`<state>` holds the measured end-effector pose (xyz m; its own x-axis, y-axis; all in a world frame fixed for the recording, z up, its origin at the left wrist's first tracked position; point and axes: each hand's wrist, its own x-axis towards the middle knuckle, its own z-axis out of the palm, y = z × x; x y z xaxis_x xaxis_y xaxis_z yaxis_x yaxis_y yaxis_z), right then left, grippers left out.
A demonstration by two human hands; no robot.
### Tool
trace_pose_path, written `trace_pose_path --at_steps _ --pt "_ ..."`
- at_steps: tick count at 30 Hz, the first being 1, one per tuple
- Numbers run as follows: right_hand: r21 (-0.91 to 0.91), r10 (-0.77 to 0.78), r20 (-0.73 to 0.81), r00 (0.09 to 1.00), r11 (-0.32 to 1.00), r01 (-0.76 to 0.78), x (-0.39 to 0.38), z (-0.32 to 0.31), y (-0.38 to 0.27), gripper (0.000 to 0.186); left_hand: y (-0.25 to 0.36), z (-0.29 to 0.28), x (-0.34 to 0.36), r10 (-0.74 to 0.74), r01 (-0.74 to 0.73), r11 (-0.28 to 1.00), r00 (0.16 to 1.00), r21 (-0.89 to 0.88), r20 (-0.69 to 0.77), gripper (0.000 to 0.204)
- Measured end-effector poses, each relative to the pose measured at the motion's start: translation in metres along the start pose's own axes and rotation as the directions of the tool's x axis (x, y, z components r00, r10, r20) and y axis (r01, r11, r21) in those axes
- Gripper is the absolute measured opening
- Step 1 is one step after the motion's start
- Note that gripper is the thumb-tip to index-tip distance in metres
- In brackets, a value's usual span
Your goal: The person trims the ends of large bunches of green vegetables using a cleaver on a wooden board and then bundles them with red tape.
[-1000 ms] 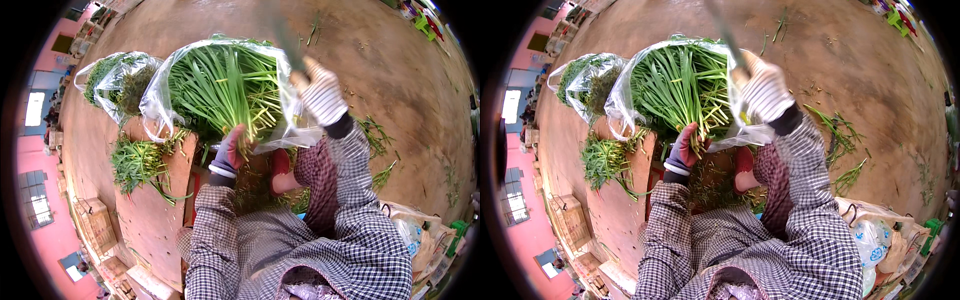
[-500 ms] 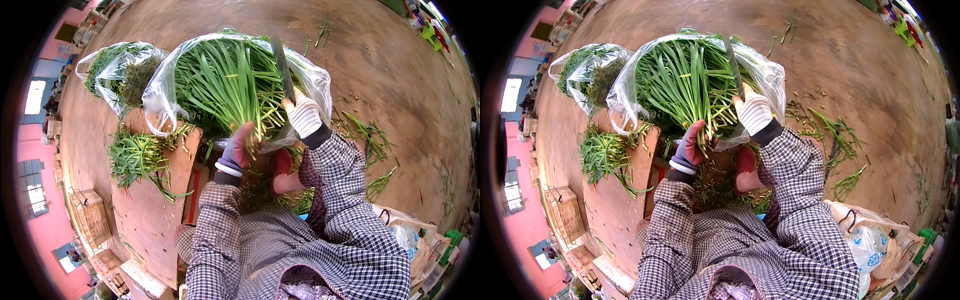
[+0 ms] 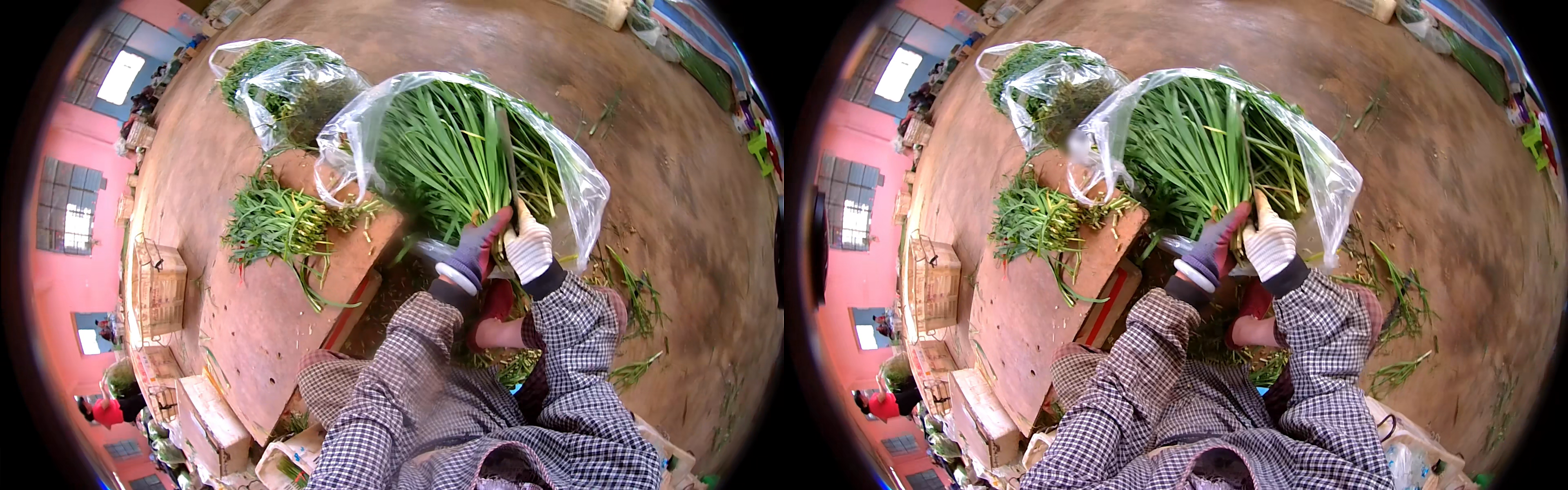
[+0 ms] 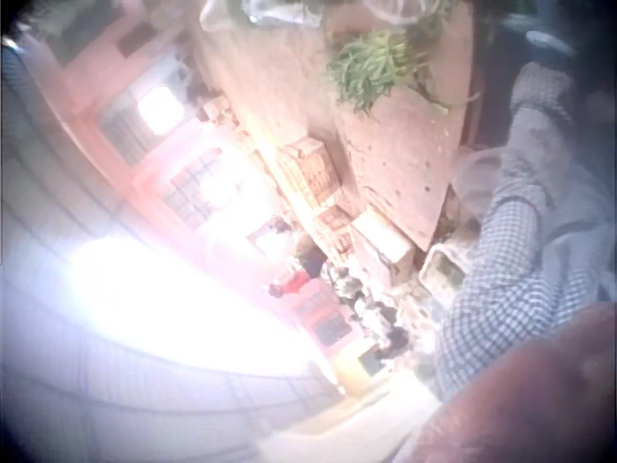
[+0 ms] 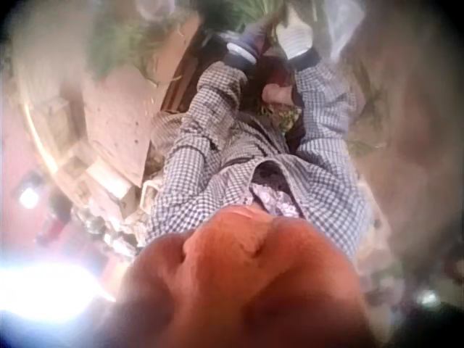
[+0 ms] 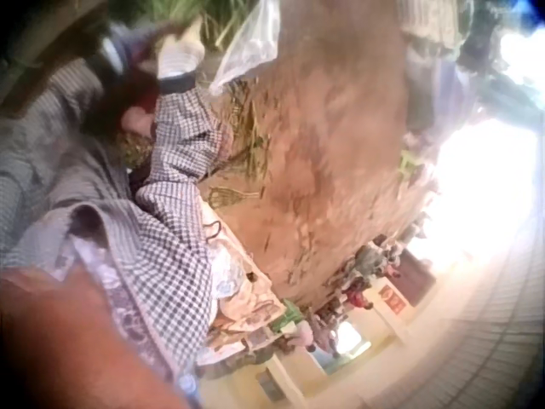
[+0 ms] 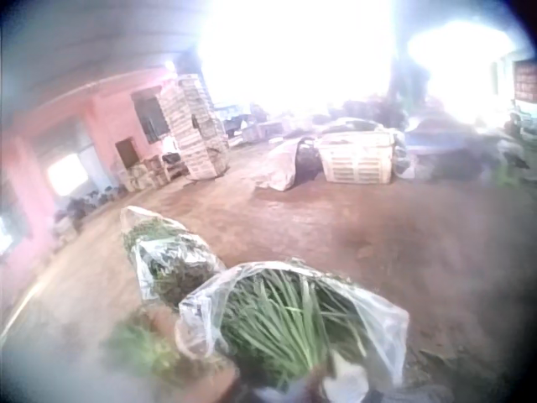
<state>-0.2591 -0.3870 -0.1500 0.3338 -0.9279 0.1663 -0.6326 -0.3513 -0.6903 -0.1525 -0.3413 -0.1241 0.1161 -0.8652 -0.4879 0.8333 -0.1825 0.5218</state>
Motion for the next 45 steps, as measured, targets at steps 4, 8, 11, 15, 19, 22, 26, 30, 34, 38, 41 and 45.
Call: trace_pose_path --at_steps 4,8,11,15,19,22,26,30,34,38,41,45 --pt "0.107 -0.03 -0.028 0.999 0.994 0.033 -0.002 -0.007 -0.009 0.049 -0.003 -0.009 0.014 -0.036 0.035 0.999 0.999 0.02 0.002 0.025" --pt "0.208 0.008 0.087 0.996 0.978 -0.026 -0.007 -0.034 -0.008 0.044 0.002 -0.02 0.023 -0.175 0.175 0.985 0.974 0.013 0.142 0.024" --pt "0.377 0.043 0.074 0.996 0.924 -0.068 0.001 -0.053 -0.01 0.044 0.003 -0.021 0.023 -0.191 0.206 0.976 0.966 -0.072 0.177 0.022" --pt "0.618 0.231 0.08 0.97 0.752 -0.23 0.019 -0.067 -0.008 0.035 0.006 -0.02 0.021 -0.175 0.216 0.953 0.965 -0.213 0.197 0.017" --pt "0.694 0.225 0.171 0.959 0.663 -0.28 0.037 -0.046 -0.001 0.033 0.013 -0.023 0.012 -0.193 0.228 0.944 0.968 -0.238 0.163 0.017" --pt "0.232 0.129 0.077 0.989 0.962 -0.144 0.047 -0.023 0.014 0.041 0.029 -0.012 -0.018 -0.229 0.26 0.948 0.957 -0.182 0.178 0.019" --pt "0.177 0.169 0.059 0.984 0.968 -0.177 0.05 -0.013 0.027 0.044 0.044 -0.025 -0.061 -0.236 0.259 0.957 0.956 -0.127 0.174 0.038" --pt "0.08 0.131 0.073 0.989 0.987 -0.136 0.048 -0.009 0.025 0.048 0.07 0.005 -0.14 -0.286 0.293 0.955 0.948 -0.038 0.14 0.055" --pt "-0.081 -0.013 -0.018 1.0 0.997 0.012 0.059 0.011 0.087 0.055 0.085 0.043 -0.202 -0.365 0.323 0.925 0.901 0.198 0.236 0.071" --pt "0.025 0.026 0.071 0.997 0.999 -0.028 0.06 0.008 0.039 0.045 0.121 0.037 -0.263 0.017 -0.048 0.874 0.998 0.484 0.068 0.041" --pt "0.208 -0.159 -0.188 0.969 0.958 0.198 0.058 0.007 0.057 0.029 0.137 0.016 -0.287 0.232 -0.241 0.915 0.97 0.324 0.066 0.029" --pt "0.465 0.066 -0.059 0.996 0.885 -0.031 0.05 -0.036 0.027 0.025 0.158 -0.016 -0.317 0.542 -0.516 0.806 0.84 0.291 -0.011 0.028"
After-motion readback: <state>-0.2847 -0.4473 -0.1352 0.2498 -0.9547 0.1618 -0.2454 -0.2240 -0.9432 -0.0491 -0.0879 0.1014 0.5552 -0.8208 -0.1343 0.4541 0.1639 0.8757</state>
